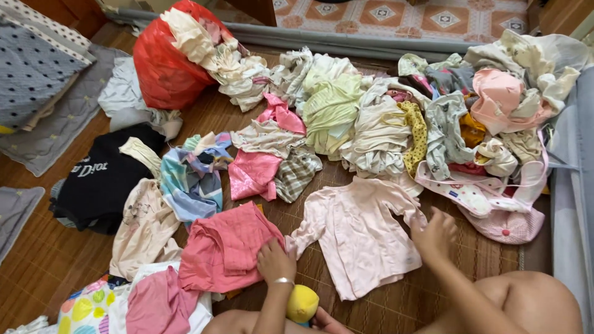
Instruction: Folding and sorting a pile of baby clothes on a floor mat.
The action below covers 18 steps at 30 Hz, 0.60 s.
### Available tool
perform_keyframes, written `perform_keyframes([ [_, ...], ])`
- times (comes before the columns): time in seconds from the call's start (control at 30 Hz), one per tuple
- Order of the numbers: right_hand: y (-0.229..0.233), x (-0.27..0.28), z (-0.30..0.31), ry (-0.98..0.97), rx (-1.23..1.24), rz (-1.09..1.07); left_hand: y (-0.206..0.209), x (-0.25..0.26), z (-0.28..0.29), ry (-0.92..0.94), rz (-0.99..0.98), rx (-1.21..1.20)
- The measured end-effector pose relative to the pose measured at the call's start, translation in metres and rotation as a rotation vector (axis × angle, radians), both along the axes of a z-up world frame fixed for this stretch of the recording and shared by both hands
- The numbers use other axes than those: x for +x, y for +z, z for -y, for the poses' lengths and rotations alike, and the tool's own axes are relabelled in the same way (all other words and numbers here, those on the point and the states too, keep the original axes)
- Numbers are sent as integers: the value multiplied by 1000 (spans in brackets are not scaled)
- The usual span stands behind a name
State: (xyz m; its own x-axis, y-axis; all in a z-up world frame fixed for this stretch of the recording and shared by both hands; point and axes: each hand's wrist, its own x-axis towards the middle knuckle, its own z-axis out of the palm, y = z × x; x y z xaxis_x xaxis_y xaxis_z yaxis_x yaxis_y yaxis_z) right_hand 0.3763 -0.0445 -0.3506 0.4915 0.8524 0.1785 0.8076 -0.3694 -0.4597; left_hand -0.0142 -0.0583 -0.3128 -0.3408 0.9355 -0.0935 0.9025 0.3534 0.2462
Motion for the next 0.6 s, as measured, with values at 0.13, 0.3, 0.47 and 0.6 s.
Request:
perform_keyframes([
  [0.13,-9,31,1,-32,-282,52,-27,-4,-20,-5,-92,-203],
  [0.3,14,78,-24,-64,-394,-739,-21,-22,-39,158,353,-94],
  [0.47,69,99,-55,-64,-107,-877,12,16,-77,218,1110,382],
  [0.6,119,67,-73,-84,-128,-865,42,102,-94,-14,1271,64],
])
